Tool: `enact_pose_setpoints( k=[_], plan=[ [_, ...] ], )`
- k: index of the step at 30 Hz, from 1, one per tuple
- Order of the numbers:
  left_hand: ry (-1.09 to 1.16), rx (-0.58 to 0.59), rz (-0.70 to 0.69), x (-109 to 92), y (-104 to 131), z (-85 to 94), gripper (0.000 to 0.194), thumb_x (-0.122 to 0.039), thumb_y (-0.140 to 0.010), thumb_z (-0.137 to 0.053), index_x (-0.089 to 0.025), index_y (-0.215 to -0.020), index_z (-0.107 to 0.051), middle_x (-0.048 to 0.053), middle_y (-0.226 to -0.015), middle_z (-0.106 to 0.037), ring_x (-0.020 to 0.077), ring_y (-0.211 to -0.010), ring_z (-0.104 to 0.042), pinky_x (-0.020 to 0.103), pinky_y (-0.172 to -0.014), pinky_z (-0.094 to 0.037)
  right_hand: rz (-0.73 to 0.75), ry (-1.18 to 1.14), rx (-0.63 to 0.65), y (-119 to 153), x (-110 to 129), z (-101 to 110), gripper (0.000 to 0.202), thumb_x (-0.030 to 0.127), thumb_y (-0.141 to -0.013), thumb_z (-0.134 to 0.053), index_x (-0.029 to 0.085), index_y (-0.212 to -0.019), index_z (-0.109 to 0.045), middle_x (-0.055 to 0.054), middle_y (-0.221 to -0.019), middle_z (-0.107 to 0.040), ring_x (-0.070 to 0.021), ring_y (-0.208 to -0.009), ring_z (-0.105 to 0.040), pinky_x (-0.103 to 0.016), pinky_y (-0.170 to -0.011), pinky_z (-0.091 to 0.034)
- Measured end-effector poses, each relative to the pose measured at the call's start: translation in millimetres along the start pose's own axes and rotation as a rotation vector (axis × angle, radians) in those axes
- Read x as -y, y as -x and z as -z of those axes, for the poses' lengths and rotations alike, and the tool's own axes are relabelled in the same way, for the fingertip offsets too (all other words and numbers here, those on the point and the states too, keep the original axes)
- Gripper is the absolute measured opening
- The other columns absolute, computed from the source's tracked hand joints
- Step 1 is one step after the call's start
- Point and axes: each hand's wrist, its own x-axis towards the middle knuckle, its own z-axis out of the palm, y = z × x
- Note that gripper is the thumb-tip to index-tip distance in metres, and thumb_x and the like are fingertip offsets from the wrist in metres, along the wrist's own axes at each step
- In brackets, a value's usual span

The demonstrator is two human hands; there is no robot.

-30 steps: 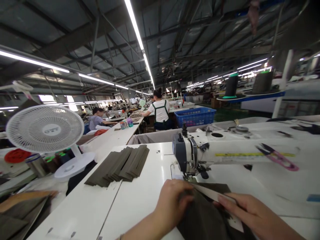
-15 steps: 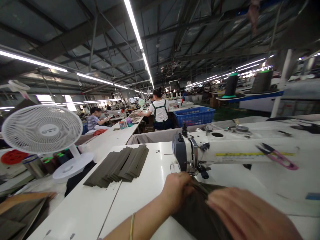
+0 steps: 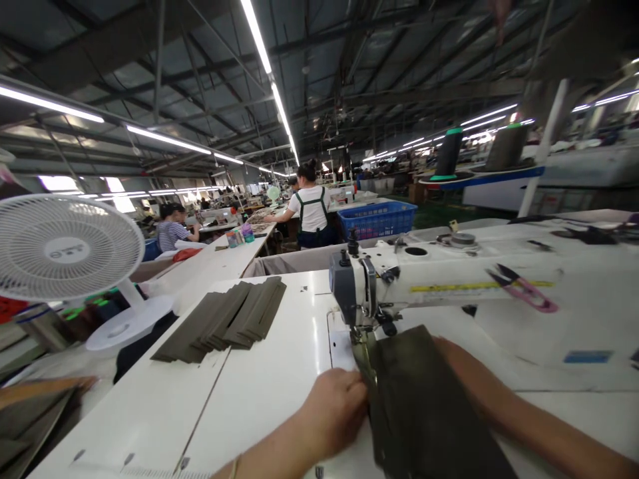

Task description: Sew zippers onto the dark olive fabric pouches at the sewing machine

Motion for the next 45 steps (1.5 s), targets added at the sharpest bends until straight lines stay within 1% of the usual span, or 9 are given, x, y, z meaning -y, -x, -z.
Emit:
enact_pose_setpoints(
  k=[4, 9, 13, 16, 22, 27, 31, 36, 45],
  plan=[
    [-0.113, 0.170, -0.090, -0.4, -5.5, 5.0, 0.017, -0.013, -0.070, -0.045, -0.016, -0.084, -0.054, 0.007, -0.086, -0.061, 0.0181, -0.076, -0.057, 0.032, -0.075, -0.047, -0.052, -0.041, 0.023, 6.7, -20.6, -14.6, 0.037, 0.036, -0.078, -0.047, 0.018, -0.105, -0.064, -0.012, -0.114, -0.062, -0.0307, -0.105, -0.056, -0.046, -0.095, -0.040],
    [-0.243, 0.126, 0.027, 13.1, -23.4, -10.7, 0.026, -0.018, -0.080, -0.045, -0.016, -0.103, -0.057, 0.008, -0.098, -0.064, 0.0227, -0.100, -0.056, 0.047, -0.103, -0.032, -0.113, -0.176, 0.000, 9.5, -23.4, -10.8, 0.041, 0.046, -0.078, -0.044, 0.018, -0.099, -0.067, -0.013, -0.113, -0.062, -0.0312, -0.105, -0.056, -0.045, -0.095, -0.040],
    [-0.306, 0.062, 0.011, 17.8, -17.8, -27.2, 0.027, -0.018, -0.077, -0.049, -0.015, -0.102, -0.059, 0.009, -0.101, -0.065, 0.0248, -0.110, -0.053, 0.049, -0.107, -0.027, -0.418, -0.273, -0.060, -2.5, -19.3, 6.4, 0.051, 0.055, -0.084, -0.030, 0.020, -0.093, -0.067, -0.008, -0.103, -0.067, -0.0267, -0.097, -0.060, -0.037, -0.085, -0.047],
    [-0.365, -0.026, -0.023, 20.9, -13.2, -33.0, 0.025, -0.017, -0.079, -0.048, -0.014, -0.100, -0.060, 0.010, -0.104, -0.065, 0.0261, -0.116, -0.049, 0.050, -0.106, -0.030, -0.480, -0.228, 0.010, -22.0, -18.3, 7.2, 0.045, 0.055, -0.083, -0.037, 0.021, -0.087, -0.066, -0.006, -0.088, -0.069, -0.0257, -0.090, -0.062, -0.035, -0.078, -0.048],
    [-0.293, -0.042, -0.017, 24.1, -17.1, -34.6, 0.020, -0.016, -0.075, -0.048, -0.016, -0.088, -0.063, 0.009, -0.092, -0.067, 0.0247, -0.103, -0.058, 0.050, -0.102, -0.036, -0.415, 0.115, 0.035, -38.8, -30.4, -6.4, 0.023, 0.034, -0.085, -0.048, 0.021, -0.075, -0.064, -0.003, -0.075, -0.068, -0.0233, -0.074, -0.063, -0.035, -0.066, -0.045],
    [-0.175, -0.082, 0.081, 15.6, -17.3, -27.4, 0.025, -0.011, -0.067, -0.047, -0.016, -0.087, -0.060, 0.009, -0.095, -0.065, 0.0250, -0.099, -0.058, 0.052, -0.098, -0.039, 0.005, 0.549, -0.132, -30.4, -7.3, -9.6, 0.025, 0.016, -0.086, -0.041, 0.015, -0.075, -0.064, -0.012, -0.081, -0.065, -0.0287, -0.081, -0.060, -0.044, -0.070, -0.046],
    [-0.216, -0.132, 0.192, 11.7, -15.8, -23.0, 0.029, -0.008, -0.066, -0.046, -0.011, -0.093, -0.056, 0.014, -0.095, -0.061, 0.0258, -0.092, -0.059, 0.049, -0.085, -0.050, 0.273, 0.264, -0.164, -21.5, 26.7, -25.5, 0.028, 0.019, -0.090, -0.037, 0.014, -0.099, -0.063, -0.012, -0.098, -0.066, -0.0223, -0.094, -0.060, -0.038, -0.082, -0.050],
    [-0.261, -0.114, 0.016, 19.9, -15.6, -26.2, 0.029, -0.006, -0.076, -0.046, -0.014, -0.102, -0.056, 0.013, -0.106, -0.062, 0.0239, -0.101, -0.059, 0.043, -0.088, -0.052, 0.231, 0.011, 0.017, -17.4, 38.0, -41.5, 0.037, 0.013, -0.088, -0.036, 0.013, -0.120, -0.054, -0.013, -0.117, -0.060, -0.0207, -0.113, -0.052, -0.038, -0.096, -0.045],
    [-0.314, -0.019, -0.151, 28.0, -23.7, -20.5, 0.026, -0.012, -0.091, -0.035, -0.013, -0.099, -0.061, 0.014, -0.105, -0.065, 0.0227, -0.099, -0.061, 0.040, -0.086, -0.054, 0.269, -0.001, 0.028, -23.4, 40.2, -33.0, 0.039, 0.009, -0.086, -0.032, 0.005, -0.118, -0.054, -0.018, -0.115, -0.060, -0.0231, -0.115, -0.051, -0.040, -0.098, -0.042]
  ],
)
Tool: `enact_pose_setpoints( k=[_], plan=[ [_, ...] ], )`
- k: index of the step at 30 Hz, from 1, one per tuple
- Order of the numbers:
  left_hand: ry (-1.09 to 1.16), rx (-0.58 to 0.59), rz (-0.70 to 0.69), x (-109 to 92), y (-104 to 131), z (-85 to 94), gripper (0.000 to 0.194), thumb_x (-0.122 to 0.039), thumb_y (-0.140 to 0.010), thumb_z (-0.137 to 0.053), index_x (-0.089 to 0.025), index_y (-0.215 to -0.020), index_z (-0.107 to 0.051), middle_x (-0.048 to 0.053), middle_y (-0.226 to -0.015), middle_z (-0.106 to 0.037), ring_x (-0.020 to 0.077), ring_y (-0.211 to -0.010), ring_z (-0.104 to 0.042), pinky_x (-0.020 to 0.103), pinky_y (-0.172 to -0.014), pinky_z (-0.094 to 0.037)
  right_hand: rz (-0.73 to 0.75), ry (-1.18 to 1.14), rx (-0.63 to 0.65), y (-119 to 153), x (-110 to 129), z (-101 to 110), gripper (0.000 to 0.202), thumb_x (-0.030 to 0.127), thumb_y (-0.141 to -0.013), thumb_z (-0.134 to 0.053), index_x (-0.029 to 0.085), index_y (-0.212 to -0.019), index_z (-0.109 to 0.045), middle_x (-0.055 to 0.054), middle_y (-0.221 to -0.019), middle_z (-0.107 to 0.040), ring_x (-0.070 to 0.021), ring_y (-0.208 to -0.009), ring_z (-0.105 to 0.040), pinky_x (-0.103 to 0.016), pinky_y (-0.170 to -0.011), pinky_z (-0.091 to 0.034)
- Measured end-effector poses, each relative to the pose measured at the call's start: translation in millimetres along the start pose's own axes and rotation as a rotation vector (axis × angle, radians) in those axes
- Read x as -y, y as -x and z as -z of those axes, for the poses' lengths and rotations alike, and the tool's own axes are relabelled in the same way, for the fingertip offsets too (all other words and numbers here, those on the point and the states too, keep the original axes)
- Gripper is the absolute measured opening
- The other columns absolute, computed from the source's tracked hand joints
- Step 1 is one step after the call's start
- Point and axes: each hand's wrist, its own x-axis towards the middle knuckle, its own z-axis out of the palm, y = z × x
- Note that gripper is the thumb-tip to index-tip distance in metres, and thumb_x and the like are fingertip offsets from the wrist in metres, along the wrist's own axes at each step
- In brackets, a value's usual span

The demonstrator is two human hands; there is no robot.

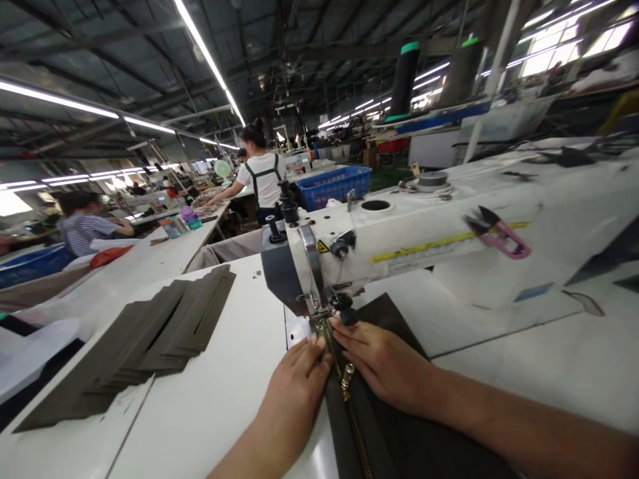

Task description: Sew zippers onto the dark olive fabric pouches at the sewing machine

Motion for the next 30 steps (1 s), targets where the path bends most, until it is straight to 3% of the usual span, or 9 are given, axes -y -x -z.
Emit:
enact_pose_setpoints(
  k=[8, 14, 19, 24, 30],
  plan=[
    [0.019, 0.064, 0.038, -2.0, -2.4, 3.3, 0.024, -0.013, -0.090, -0.038, -0.013, -0.099, -0.060, 0.014, -0.103, -0.063, 0.0228, -0.098, -0.061, 0.040, -0.086, -0.053, -0.006, 0.019, 0.032, 2.3, -2.6, -2.2, 0.038, 0.010, -0.086, -0.033, 0.001, -0.114, -0.056, -0.020, -0.113, -0.060, -0.0248, -0.115, -0.050, -0.040, -0.099, -0.042],
    [0.054, 0.115, 0.130, -1.2, -9.6, 2.6, 0.024, -0.015, -0.091, -0.037, -0.014, -0.096, -0.060, 0.011, -0.094, -0.061, 0.0214, -0.093, -0.060, 0.038, -0.080, -0.055, 0.045, 0.029, 0.000, -3.6, -15.2, -5.6, 0.037, 0.010, -0.087, -0.032, 0.010, -0.114, -0.057, -0.015, -0.113, -0.062, -0.0224, -0.110, -0.054, -0.041, -0.094, -0.046],
    [0.062, 0.143, 0.194, 0.6, -11.4, 2.9, 0.017, -0.016, -0.086, -0.045, -0.016, -0.092, -0.060, 0.010, -0.095, -0.059, 0.0220, -0.089, -0.059, 0.038, -0.077, -0.055, -0.009, -0.071, 0.007, -6.0, -12.8, 2.5, 0.036, 0.016, -0.090, -0.033, 0.014, -0.119, -0.053, -0.013, -0.113, -0.061, -0.0188, -0.104, -0.058, -0.037, -0.092, -0.048],
    [0.048, 0.071, 0.148, -8.5, 1.3, 2.3, 0.019, -0.013, -0.083, -0.048, -0.013, -0.098, -0.059, 0.013, -0.100, -0.062, 0.0238, -0.093, -0.060, 0.039, -0.082, -0.053, 0.015, 0.099, 0.024, 14.4, 6.4, -1.1, 0.039, 0.022, -0.086, -0.046, 0.010, -0.123, -0.051, -0.014, -0.127, -0.053, -0.0248, -0.117, -0.049, -0.043, -0.096, -0.044],
    [0.045, -0.015, 0.071, -13.0, 4.7, 2.3, 0.014, -0.011, -0.085, -0.049, -0.011, -0.092, -0.061, 0.011, -0.095, -0.066, 0.0236, -0.091, -0.062, 0.037, -0.084, -0.053, 0.018, 0.180, 0.009, 20.5, 8.8, -11.4, 0.039, 0.018, -0.085, -0.044, 0.006, -0.121, -0.053, -0.016, -0.126, -0.051, -0.0258, -0.116, -0.049, -0.042, -0.094, -0.046]
  ],
)
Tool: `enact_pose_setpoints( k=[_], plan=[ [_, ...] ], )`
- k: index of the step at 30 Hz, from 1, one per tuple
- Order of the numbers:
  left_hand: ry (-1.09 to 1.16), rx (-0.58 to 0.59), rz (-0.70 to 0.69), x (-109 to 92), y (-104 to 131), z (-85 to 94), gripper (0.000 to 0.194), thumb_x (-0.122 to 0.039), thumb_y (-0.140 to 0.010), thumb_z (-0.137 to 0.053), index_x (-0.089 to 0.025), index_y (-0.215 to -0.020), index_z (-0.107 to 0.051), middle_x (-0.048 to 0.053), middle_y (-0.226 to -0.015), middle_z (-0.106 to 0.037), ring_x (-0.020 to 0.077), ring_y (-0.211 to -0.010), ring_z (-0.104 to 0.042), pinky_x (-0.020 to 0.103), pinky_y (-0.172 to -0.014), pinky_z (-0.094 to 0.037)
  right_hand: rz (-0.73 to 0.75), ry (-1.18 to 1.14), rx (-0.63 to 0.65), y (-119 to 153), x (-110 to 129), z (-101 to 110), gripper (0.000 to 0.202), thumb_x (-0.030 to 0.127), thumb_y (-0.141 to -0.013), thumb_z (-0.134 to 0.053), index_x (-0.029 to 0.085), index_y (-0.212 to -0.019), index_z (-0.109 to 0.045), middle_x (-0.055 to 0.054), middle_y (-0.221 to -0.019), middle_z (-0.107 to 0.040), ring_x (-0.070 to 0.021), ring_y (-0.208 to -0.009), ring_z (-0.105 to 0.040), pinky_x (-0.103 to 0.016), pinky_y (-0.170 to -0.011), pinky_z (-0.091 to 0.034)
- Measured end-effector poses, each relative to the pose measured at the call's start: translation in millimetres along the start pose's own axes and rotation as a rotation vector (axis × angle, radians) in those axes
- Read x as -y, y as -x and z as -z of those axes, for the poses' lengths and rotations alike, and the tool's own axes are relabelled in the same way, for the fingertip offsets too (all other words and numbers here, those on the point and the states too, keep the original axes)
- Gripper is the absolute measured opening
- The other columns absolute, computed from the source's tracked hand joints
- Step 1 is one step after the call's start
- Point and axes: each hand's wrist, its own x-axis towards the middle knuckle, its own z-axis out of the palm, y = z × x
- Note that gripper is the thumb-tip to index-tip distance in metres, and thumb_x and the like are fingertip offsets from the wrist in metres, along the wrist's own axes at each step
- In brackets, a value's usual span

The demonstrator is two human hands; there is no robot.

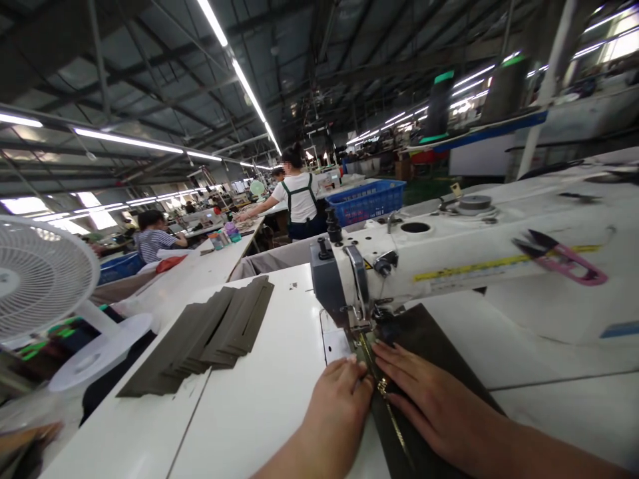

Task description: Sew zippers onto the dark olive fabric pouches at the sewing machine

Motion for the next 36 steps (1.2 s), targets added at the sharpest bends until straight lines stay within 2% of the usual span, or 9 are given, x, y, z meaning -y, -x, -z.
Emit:
enact_pose_setpoints(
  k=[5, 11, 16, 22, 26, 29, 34, 36],
  plan=[
    [0.009, 0.040, 0.021, 4.8, -5.9, 1.4, 0.010, -0.013, -0.084, -0.053, -0.012, -0.090, -0.061, 0.009, -0.092, -0.066, 0.0219, -0.088, -0.062, 0.036, -0.085, -0.053, 0.016, 0.034, 0.017, -7.5, -3.0, 1.3, 0.039, 0.017, -0.085, -0.042, 0.005, -0.119, -0.054, -0.017, -0.123, -0.054, -0.0257, -0.113, -0.052, -0.041, -0.093, -0.047],
    [0.012, 0.053, 0.029, 13.4, -11.0, -2.7, 0.011, -0.013, -0.083, -0.054, -0.012, -0.091, -0.061, 0.008, -0.089, -0.065, 0.0212, -0.085, -0.061, 0.035, -0.082, -0.053, -0.015, -0.051, -0.016, -12.3, -11.1, -7.0, 0.037, 0.017, -0.084, -0.043, 0.008, -0.118, -0.055, -0.016, -0.117, -0.059, -0.0257, -0.109, -0.055, -0.043, -0.092, -0.047],
    [0.056, 0.073, 0.050, 22.2, -14.1, -7.3, 0.013, -0.013, -0.082, -0.056, -0.011, -0.094, -0.060, 0.011, -0.093, -0.062, 0.0227, -0.087, -0.059, 0.036, -0.081, -0.053, -0.042, -0.123, -0.012, -23.5, -17.3, -4.9, 0.034, 0.017, -0.087, -0.040, 0.012, -0.117, -0.055, -0.014, -0.114, -0.061, -0.0233, -0.106, -0.057, -0.040, -0.091, -0.047],
    [0.071, 0.047, 0.099, 30.8, -14.0, -13.6, 0.010, -0.011, -0.081, -0.053, -0.013, -0.087, -0.061, 0.010, -0.088, -0.060, 0.0222, -0.083, -0.057, 0.035, -0.074, -0.054, -0.112, -0.193, 0.070, -34.8, -25.4, -4.2, 0.030, 0.019, -0.088, -0.037, 0.015, -0.109, -0.059, -0.012, -0.107, -0.064, -0.0223, -0.100, -0.059, -0.039, -0.089, -0.047],
    [0.057, 0.047, 0.131, 33.4, -12.7, -14.8, 0.014, -0.009, -0.077, -0.051, -0.013, -0.085, -0.062, 0.010, -0.083, -0.059, 0.0219, -0.079, -0.057, 0.034, -0.070, -0.054, -0.138, -0.232, 0.051, -40.1, -28.4, -4.6, 0.028, 0.019, -0.087, -0.037, 0.017, -0.101, -0.062, -0.010, -0.100, -0.066, -0.0214, -0.095, -0.061, -0.038, -0.088, -0.046],
    [0.042, -0.001, 0.124, 31.2, -9.8, -15.3, 0.017, -0.011, -0.075, -0.047, -0.014, -0.085, -0.061, 0.009, -0.084, -0.061, 0.0219, -0.079, -0.059, 0.034, -0.069, -0.055, -0.172, -0.288, 0.049, -43.0, -26.5, -3.2, 0.022, 0.020, -0.083, -0.043, 0.019, -0.093, -0.063, -0.008, -0.095, -0.067, -0.0213, -0.093, -0.061, -0.035, -0.085, -0.047],
    [-0.066, -0.239, -0.044, 29.5, -3.7, -25.3, 0.014, -0.017, -0.079, -0.043, -0.017, -0.079, -0.057, 0.003, -0.072, -0.061, 0.0168, -0.062, -0.061, 0.034, -0.067, -0.055, -0.315, -0.359, 0.024, -45.0, -26.2, -9.5, 0.018, 0.024, -0.078, -0.047, 0.018, -0.085, -0.063, -0.008, -0.088, -0.067, -0.0221, -0.086, -0.063, -0.033, -0.079, -0.050],
    [-0.146, -0.260, -0.079, 31.1, -1.9, -29.8, 0.014, -0.016, -0.081, -0.043, -0.018, -0.078, -0.056, 0.002, -0.070, -0.061, 0.0154, -0.062, -0.062, 0.033, -0.070, -0.054, -0.372, -0.377, 0.014, -44.4, -28.8, -15.6, 0.018, 0.026, -0.078, -0.048, 0.018, -0.086, -0.063, -0.008, -0.086, -0.067, -0.0222, -0.084, -0.063, -0.033, -0.077, -0.051]
  ],
)
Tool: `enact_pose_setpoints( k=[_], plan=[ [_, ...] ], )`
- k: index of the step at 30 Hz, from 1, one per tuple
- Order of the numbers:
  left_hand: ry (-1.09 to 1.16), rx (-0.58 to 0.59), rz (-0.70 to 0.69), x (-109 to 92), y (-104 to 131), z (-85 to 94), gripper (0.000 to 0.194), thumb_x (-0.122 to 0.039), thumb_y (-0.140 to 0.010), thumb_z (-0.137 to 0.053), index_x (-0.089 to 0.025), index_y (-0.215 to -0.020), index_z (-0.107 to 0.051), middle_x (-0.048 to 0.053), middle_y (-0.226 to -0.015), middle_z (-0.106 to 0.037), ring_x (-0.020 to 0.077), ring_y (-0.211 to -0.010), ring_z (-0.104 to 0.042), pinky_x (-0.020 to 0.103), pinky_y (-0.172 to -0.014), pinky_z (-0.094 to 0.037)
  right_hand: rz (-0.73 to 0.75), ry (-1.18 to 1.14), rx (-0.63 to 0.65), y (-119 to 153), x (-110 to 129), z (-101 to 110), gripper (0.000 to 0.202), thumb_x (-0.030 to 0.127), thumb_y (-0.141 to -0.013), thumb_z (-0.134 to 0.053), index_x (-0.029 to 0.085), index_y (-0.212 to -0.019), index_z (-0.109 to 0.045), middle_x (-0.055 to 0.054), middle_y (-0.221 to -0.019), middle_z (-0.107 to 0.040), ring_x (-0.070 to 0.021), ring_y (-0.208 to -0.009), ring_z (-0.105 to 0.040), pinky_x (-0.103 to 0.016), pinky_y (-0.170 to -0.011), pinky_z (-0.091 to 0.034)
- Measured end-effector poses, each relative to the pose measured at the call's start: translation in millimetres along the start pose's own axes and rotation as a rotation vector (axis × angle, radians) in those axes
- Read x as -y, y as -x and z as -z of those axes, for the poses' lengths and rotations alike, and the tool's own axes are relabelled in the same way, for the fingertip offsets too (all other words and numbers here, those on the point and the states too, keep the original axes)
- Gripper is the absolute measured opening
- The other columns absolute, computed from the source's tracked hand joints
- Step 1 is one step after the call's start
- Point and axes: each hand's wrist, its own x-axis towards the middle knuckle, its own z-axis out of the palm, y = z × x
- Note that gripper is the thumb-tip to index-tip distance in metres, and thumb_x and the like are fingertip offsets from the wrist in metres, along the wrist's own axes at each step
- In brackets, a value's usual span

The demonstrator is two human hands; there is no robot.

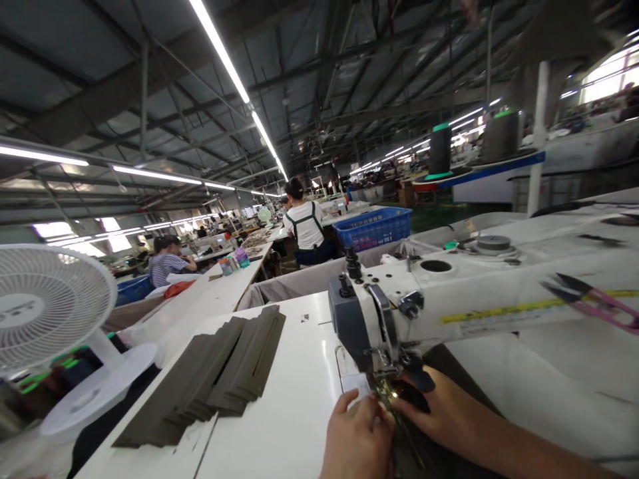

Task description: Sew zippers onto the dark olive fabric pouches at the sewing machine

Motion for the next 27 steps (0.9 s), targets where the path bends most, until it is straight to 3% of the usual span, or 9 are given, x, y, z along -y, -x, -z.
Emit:
enact_pose_setpoints(
  k=[5, 10, 14, 19, 22, 27],
  plan=[
    [-0.016, 0.228, 0.044, -1.0, 2.5, 0.5, 0.007, -0.018, -0.080, -0.050, -0.017, -0.082, -0.057, 0.003, -0.077, -0.063, 0.0154, -0.074, -0.063, 0.034, -0.086, -0.050, 0.041, 0.171, -0.066, -2.9, -9.0, -12.2, 0.018, 0.022, -0.080, -0.046, 0.017, -0.079, -0.063, -0.009, -0.082, -0.068, -0.0212, -0.077, -0.064, -0.030, -0.070, -0.051],
    [0.013, 0.402, 0.107, -5.0, -5.2, 13.8, 0.012, -0.017, -0.079, -0.051, -0.016, -0.088, -0.059, 0.006, -0.083, -0.065, 0.0172, -0.082, -0.063, 0.036, -0.093, -0.045, 0.065, 0.405, -0.100, -12.3, -4.3, -13.0, 0.027, 0.014, -0.084, -0.040, 0.018, -0.074, -0.065, -0.007, -0.072, -0.068, -0.0189, -0.064, -0.064, -0.027, -0.059, -0.049],
    [0.019, 0.490, 0.143, -8.2, -10.9, 24.5, 0.010, -0.020, -0.079, -0.054, -0.016, -0.087, -0.060, 0.005, -0.086, -0.066, 0.0181, -0.082, -0.063, 0.041, -0.097, -0.041, 0.135, 0.424, -0.052, 2.6, 8.3, -1.5, 0.028, 0.015, -0.085, -0.040, 0.019, -0.082, -0.067, -0.007, -0.081, -0.070, -0.0192, -0.073, -0.065, -0.028, -0.068, -0.052],
    [0.061, 0.475, 0.116, -16.1, -3.8, 23.7, 0.007, -0.013, -0.081, -0.054, -0.016, -0.085, -0.060, 0.003, -0.087, -0.067, 0.0137, -0.080, -0.064, 0.040, -0.102, -0.035, 0.381, 0.370, 0.001, 48.1, 20.8, 5.7, 0.038, 0.015, -0.084, -0.042, 0.010, -0.120, -0.055, -0.013, -0.122, -0.057, -0.0198, -0.113, -0.052, -0.032, -0.094, -0.046],
    [0.072, 0.429, 0.110, -18.7, -1.3, 22.6, 0.009, -0.012, -0.081, -0.054, -0.015, -0.088, -0.059, 0.004, -0.089, -0.067, 0.0136, -0.082, -0.063, 0.038, -0.103, -0.035, 0.398, 0.393, 0.016, 57.5, 23.8, 5.6, 0.040, 0.013, -0.083, -0.043, 0.008, -0.121, -0.054, -0.013, -0.124, -0.054, -0.0207, -0.116, -0.050, -0.033, -0.096, -0.045],
    [0.108, 0.382, 0.123, -15.5, -7.1, 22.7, 0.016, -0.007, -0.079, -0.051, -0.015, -0.091, -0.059, 0.004, -0.090, -0.066, 0.0149, -0.081, -0.063, 0.041, -0.101, -0.036, 0.420, 0.481, 0.031, 47.6, 27.0, 6.0, 0.040, 0.012, -0.081, -0.040, 0.003, -0.117, -0.056, -0.016, -0.122, -0.055, -0.0246, -0.113, -0.052, -0.037, -0.092, -0.047]
  ],
)
